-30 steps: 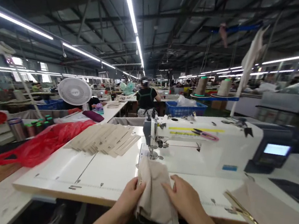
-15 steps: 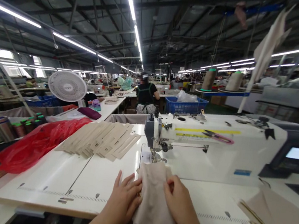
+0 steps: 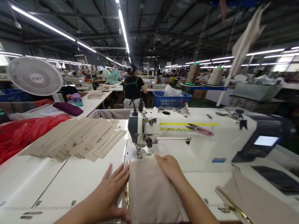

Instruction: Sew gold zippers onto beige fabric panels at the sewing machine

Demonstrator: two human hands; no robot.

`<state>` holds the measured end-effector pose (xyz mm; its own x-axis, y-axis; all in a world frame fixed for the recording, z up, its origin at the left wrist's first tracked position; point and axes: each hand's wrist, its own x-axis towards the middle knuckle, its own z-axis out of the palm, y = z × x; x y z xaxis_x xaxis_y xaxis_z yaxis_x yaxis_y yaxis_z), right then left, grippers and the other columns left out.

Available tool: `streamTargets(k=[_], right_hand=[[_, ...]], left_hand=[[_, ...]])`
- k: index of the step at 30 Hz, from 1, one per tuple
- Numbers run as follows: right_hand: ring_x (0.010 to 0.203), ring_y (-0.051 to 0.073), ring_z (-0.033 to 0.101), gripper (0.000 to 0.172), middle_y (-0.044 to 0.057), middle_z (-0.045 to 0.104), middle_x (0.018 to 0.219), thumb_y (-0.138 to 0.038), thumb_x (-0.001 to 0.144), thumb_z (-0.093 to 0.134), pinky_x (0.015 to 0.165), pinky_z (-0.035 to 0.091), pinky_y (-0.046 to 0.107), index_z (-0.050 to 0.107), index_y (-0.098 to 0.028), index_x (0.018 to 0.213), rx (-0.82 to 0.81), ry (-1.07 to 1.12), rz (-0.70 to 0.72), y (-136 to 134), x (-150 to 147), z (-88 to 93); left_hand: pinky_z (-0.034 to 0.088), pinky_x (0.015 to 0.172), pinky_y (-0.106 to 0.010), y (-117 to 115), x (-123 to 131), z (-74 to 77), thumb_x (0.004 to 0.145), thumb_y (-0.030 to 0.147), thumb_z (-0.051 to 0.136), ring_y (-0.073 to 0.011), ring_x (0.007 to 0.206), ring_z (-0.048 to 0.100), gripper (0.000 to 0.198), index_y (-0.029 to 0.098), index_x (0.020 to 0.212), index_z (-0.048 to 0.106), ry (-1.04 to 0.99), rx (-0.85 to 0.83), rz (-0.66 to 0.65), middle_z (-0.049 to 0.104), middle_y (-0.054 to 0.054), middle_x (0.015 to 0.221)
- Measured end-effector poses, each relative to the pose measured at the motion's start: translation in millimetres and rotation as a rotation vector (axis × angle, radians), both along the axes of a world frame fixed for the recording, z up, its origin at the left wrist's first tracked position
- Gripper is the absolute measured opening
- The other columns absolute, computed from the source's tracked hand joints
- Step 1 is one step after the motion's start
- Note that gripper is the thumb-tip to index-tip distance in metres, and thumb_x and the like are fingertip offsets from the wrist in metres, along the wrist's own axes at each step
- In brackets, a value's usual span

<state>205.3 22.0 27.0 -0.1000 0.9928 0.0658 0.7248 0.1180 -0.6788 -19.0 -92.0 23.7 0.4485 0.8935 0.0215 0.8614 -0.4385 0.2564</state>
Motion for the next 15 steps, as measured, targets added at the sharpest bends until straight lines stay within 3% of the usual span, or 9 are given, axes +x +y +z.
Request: streamTargets(k=[4, 10, 15], right_hand=[[0.065, 0.019, 0.06, 0.028, 0.004, 0.064, 0.066, -0.04, 0.083, 0.041, 0.057, 0.039, 0.025, 0.053, -0.019, 0.071, 0.111, -0.052, 0.015, 0, 15, -6.0], [0.065, 0.026, 0.064, 0.024, 0.011, 0.067, 0.069, -0.027, 0.091, 0.031, 0.052, 0.032, 0.027, 0.053, -0.016, 0.092, 0.211, -0.585, -0.108, -7, 51, -32.8], [0.068, 0.024, 0.066, 0.023, 0.008, 0.068, 0.071, -0.029, 0.092, 0.034, 0.055, 0.036, 0.026, 0.053, -0.017, 0.091, 0.219, -0.496, -0.043, -2, 47, -37.9]], left_hand=[[0.002, 0.109, -0.061, 15, 10, -4.1, 0.06, 0.08, 0.049, -0.0338, 0.137, 0.012, 0.113, 0.01, 0.143, 0.015, 0.026, 0.031, -0.041, 0.016, -0.021, 0.148], [-0.002, 0.11, -0.058, 30, 26, 1.7, 0.063, 0.077, 0.048, -0.0363, 0.135, 0.018, 0.103, 0.003, 0.133, 0.037, 0.079, 0.124, -0.04, 0.032, -0.026, 0.141], [-0.003, 0.108, -0.06, 43, 22, 6.2, 0.063, 0.076, 0.05, -0.0337, 0.136, 0.015, 0.106, 0.012, 0.142, 0.018, -0.01, 0.126, -0.166, 0.021, -0.02, 0.147]])
